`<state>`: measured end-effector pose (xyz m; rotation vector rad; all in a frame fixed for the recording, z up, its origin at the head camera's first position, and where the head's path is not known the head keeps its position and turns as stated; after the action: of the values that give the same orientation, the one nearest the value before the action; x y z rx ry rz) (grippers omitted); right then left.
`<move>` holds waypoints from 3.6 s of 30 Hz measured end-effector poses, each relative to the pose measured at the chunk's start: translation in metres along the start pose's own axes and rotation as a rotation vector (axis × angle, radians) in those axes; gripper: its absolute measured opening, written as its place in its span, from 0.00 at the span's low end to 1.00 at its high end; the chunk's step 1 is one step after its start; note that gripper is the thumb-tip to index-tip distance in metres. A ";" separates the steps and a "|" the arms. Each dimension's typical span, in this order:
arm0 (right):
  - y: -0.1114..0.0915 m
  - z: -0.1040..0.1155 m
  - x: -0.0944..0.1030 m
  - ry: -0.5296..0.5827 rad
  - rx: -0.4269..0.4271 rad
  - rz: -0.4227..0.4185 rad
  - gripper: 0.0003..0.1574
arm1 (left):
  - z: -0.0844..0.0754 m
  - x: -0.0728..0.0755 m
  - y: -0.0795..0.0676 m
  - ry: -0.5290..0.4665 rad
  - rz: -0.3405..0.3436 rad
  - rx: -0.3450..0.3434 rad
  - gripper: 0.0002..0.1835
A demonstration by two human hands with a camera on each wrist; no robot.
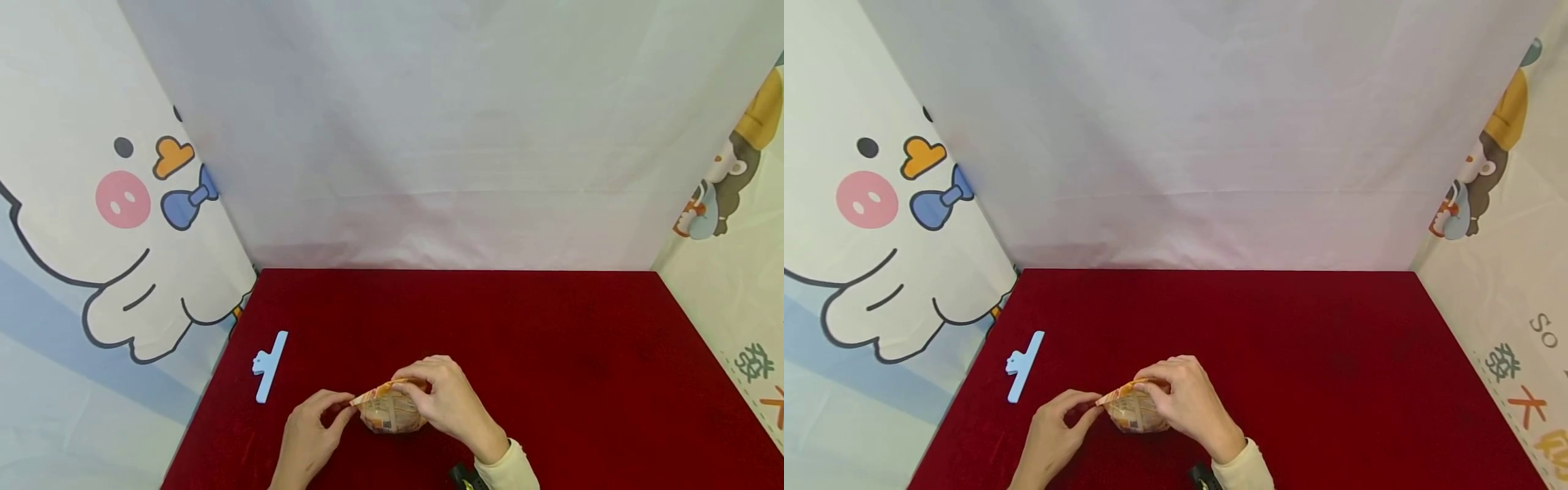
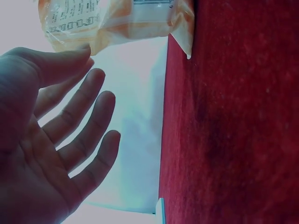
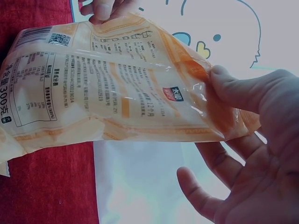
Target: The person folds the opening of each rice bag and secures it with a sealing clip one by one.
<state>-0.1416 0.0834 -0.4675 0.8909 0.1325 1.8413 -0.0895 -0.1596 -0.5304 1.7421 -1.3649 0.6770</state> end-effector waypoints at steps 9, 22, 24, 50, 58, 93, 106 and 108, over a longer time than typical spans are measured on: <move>0.000 0.001 -0.001 0.003 0.001 0.005 0.05 | 0.003 -0.001 -0.001 0.087 0.011 0.028 0.10; -0.001 0.001 0.000 -0.002 -0.008 -0.003 0.05 | 0.006 -0.006 -0.001 0.114 0.025 0.031 0.09; -0.001 0.001 0.000 -0.002 -0.010 -0.002 0.05 | 0.007 -0.006 -0.001 0.120 0.024 0.036 0.09; -0.003 -0.001 0.001 0.001 -0.041 -0.002 0.06 | 0.011 -0.005 0.001 0.117 0.036 0.060 0.07; -0.002 0.000 0.002 0.006 -0.070 0.007 0.06 | 0.013 -0.005 0.002 0.121 0.046 0.067 0.06; 0.002 0.002 0.001 0.042 -0.073 0.019 0.04 | 0.028 -0.002 0.005 0.147 0.024 0.133 0.05; 0.000 0.002 0.001 0.045 -0.076 0.016 0.04 | 0.033 0.000 0.005 0.164 0.033 0.136 0.05; -0.001 0.002 0.001 0.041 -0.079 0.015 0.04 | 0.033 0.001 0.005 0.165 0.034 0.138 0.05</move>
<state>-0.1402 0.0842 -0.4659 0.8012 0.0779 1.8665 -0.0959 -0.1885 -0.5457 1.7312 -1.2620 0.9315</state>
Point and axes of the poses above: each hand's wrist, its own y-axis towards the middle knuckle, its own x-axis out of the back of the hand, z = x × y, the point moved 2 cm from there along y, towards the middle knuckle, and after that the axes turned 9 degrees about y, right-handed, at the moved point
